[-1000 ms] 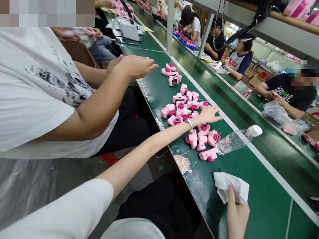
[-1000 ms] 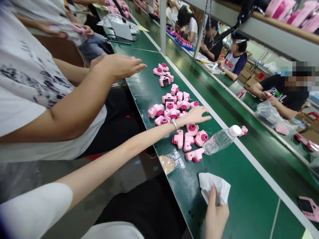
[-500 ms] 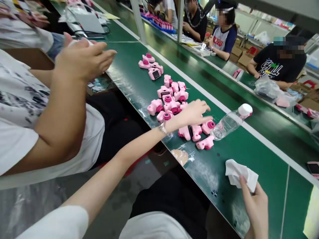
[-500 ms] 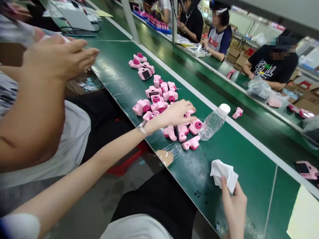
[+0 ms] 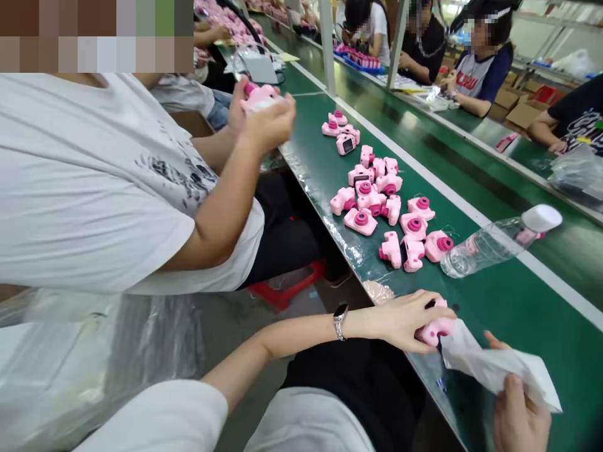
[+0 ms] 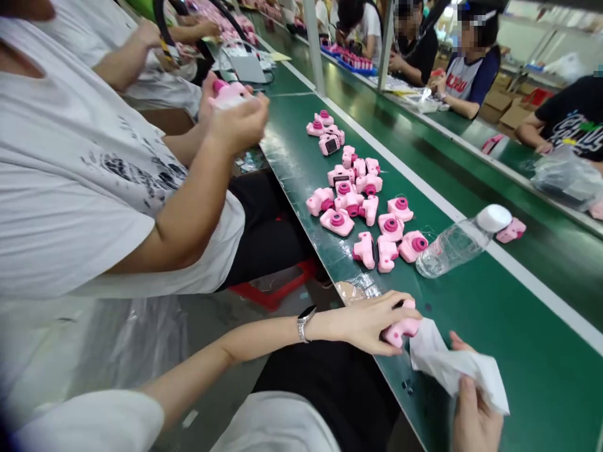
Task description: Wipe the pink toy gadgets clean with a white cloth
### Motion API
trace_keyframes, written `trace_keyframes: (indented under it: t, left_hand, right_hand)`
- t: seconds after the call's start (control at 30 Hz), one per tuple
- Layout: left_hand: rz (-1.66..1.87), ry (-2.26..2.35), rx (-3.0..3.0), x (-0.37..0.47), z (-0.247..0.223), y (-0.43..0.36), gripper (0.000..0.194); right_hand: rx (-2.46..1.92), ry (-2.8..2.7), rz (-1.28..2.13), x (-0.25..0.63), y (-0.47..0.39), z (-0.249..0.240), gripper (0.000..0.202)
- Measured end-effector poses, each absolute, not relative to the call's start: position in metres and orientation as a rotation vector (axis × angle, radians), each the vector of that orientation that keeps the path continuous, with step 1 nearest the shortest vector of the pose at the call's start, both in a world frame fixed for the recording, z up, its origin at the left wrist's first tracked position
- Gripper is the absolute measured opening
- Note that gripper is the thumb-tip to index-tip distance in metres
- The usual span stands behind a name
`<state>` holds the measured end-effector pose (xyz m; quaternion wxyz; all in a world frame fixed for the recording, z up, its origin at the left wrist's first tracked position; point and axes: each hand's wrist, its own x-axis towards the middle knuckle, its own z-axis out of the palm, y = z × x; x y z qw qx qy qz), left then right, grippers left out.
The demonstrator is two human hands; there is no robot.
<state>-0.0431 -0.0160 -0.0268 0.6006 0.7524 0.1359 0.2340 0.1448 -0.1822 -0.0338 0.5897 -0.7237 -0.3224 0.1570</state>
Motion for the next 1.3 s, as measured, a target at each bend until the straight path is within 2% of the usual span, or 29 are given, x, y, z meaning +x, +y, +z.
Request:
trace_keyframes:
  t: [0.13, 0.27, 0.43, 0.53, 0.63, 0.7, 0.77, 0.9, 1.0, 1.07, 1.13, 1.23, 1.3]
  left_hand:
    - [0.497, 0.261, 1.079, -0.051, -0.029, -0.047, 0.074]
    - [0.482, 0.225, 0.461, -0.054, -0.018, -0.065, 0.068]
    - [0.691, 0.392, 0.48, -0.051, -0.012, -0.075, 0.048]
    - [0.741, 0.463, 0.46, -0.053, -0.014, -0.071, 0.052]
    - [0.69, 0.503, 0.475, -0.054, -0.016, -0.067, 0.058]
    - [0.667, 0.529, 0.495, -0.052, -0.017, -0.069, 0.061]
    - [0.673, 0.528, 0.524, -0.048, -0.018, -0.075, 0.066]
    - [0.785, 0.565, 0.563, -0.039, -0.012, -0.084, 0.06]
    - [0.78, 0.617, 0.402, -0.036, 0.0, -0.078, 0.056]
    - [0.7, 0.615, 0.253, -0.037, 0.009, -0.071, 0.063]
    - [0.605, 0.58, 0.127, -0.039, 0.016, -0.066, 0.071]
    - [0.468, 0.501, -0.001, -0.04, 0.021, -0.068, 0.076]
    - [0.424, 0.486, -0.04, -0.038, 0.021, -0.074, 0.074]
  right_hand:
    - [-1.585, -0.511, 0.396, 0.106, -0.171, -0.015, 0.044]
    - [-1.528, -0.496, 0.196, 0.074, -0.152, 0.009, 0.04]
    - [-1.736, -0.911, 0.044, 0.044, -0.133, 0.011, 0.028]
    - [-1.809, -1.043, -0.13, 0.033, -0.146, -0.007, 0.026]
    - [-1.842, -1.027, -0.12, 0.032, -0.169, -0.023, 0.028]
    - [-1.826, -0.921, -0.114, 0.035, -0.179, -0.025, 0.028]
    - [-1.802, -0.899, -0.257, 0.035, -0.179, -0.017, 0.025]
    - [-1.832, -1.399, -0.509, 0.026, -0.165, 0.006, 0.02]
    - [-1.798, -1.61, -0.375, 0.022, -0.166, 0.007, 0.026]
    - [-1.795, -1.537, -0.196, 0.024, -0.173, 0.0, 0.03]
    - [-1.85, -1.204, -0.122, 0.028, -0.179, -0.007, 0.025]
    - [-1.81, -0.552, -0.211, 0.026, -0.18, -0.007, 0.016]
    - [-1.77, -0.445, -0.305, 0.021, -0.176, -0.003, 0.017]
